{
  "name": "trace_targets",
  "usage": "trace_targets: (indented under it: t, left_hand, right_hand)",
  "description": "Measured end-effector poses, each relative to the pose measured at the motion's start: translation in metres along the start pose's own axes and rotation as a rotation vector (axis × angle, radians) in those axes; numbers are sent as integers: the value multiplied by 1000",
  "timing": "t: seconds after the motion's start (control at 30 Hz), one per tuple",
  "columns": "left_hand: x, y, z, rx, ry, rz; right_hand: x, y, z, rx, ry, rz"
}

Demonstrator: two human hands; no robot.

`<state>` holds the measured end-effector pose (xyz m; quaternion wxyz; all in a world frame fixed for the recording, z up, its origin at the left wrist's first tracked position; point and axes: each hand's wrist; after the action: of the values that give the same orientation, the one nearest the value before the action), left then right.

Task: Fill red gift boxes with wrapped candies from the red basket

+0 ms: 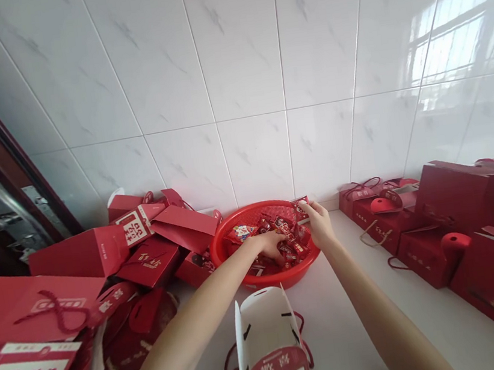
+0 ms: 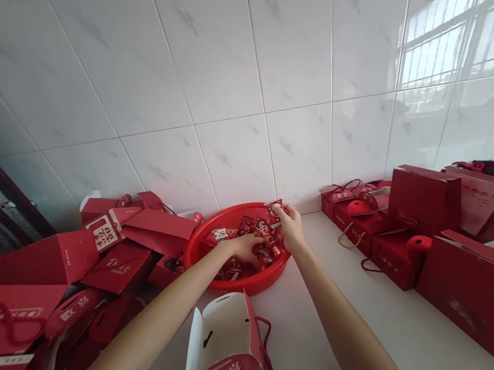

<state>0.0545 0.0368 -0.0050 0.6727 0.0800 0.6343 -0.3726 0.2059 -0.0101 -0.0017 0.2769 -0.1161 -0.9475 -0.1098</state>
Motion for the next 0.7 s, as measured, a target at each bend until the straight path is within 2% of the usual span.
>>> trace_targets:
  t: [0.1, 0.17, 0.27, 0.47, 0.6, 0.7]
  left_hand:
    - [3, 4, 5, 101, -32, -42]
    - [6, 5, 8, 118, 1, 8]
    - [9, 3, 9, 54, -2, 96]
    - [6, -2, -4, -94, 14, 196]
    - [4, -1, -10, -110, 15, 290]
    - [3, 0, -5, -63, 37, 391]
  right_hand:
    - [1, 0, -2, 28, -35, -7]
    - [2, -1, -3, 46, -61, -22]
    - [2, -1, -3, 49, -79, -29]
    - [2, -1, -2, 56, -70, -26]
    - [1, -1, -1, 48, -83, -30]
    - [1, 0, -1, 35, -90, -29]
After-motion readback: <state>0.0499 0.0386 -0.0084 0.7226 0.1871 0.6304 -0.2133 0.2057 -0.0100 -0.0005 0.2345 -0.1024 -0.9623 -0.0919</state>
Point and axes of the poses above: each hand's wrist, its own y-axis towards the middle knuckle, its own x-axis out of the palm, z = x × y, and after that the axes turned 2 degrees about x, right-handed
